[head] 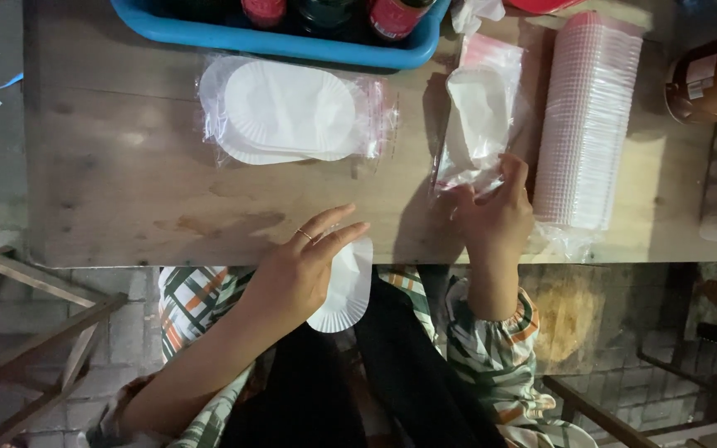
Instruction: The person is packaging individual white paper food liners by inserting them into small, clear plastic bags.
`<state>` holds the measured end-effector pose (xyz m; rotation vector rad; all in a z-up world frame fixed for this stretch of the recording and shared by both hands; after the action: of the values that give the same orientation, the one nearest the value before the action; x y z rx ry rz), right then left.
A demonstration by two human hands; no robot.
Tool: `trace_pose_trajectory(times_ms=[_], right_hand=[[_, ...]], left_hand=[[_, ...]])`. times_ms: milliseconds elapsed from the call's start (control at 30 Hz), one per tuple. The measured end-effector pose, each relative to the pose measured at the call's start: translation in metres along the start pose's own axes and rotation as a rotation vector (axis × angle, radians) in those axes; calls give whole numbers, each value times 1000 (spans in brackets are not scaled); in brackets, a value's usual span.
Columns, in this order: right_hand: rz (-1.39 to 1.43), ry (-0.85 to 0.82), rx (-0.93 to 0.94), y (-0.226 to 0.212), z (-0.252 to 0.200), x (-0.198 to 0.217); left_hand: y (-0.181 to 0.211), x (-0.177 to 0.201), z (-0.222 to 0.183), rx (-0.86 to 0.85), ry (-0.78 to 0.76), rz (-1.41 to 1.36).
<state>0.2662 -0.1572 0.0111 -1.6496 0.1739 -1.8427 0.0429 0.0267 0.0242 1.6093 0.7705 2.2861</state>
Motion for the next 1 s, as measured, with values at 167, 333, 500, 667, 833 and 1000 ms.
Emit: trace_pose_trajectory(times_ms=[167,333,500,667,833,1000], right_hand=[[-66,37,59,9,3,-7],[-20,82,142,-10,3,0],[25,108,174,-16,2,5],[-14,100,239,30,4,6],[79,170,223,27,1,44],[325,217,472,-30,-15,88]], left_hand=[[2,-1,-1,-7,6,3],[2,4,-4,6,26,-27],[1,10,-6,11,52,-67],[1,14,-9,9,51,-108],[-4,13,-14,4,35,-158],[-9,13,-20,57,34,-165]])
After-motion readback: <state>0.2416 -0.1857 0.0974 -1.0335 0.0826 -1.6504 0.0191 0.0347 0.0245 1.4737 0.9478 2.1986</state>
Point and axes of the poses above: each hand's wrist, its own z-axis towards the middle knuckle, its own x-axis out of the back of the hand, y = z × x, the point moved 7 cm from there along z, towards the middle knuckle, and after that the axes turned 15 degrees about z, right-handed, at the moved point
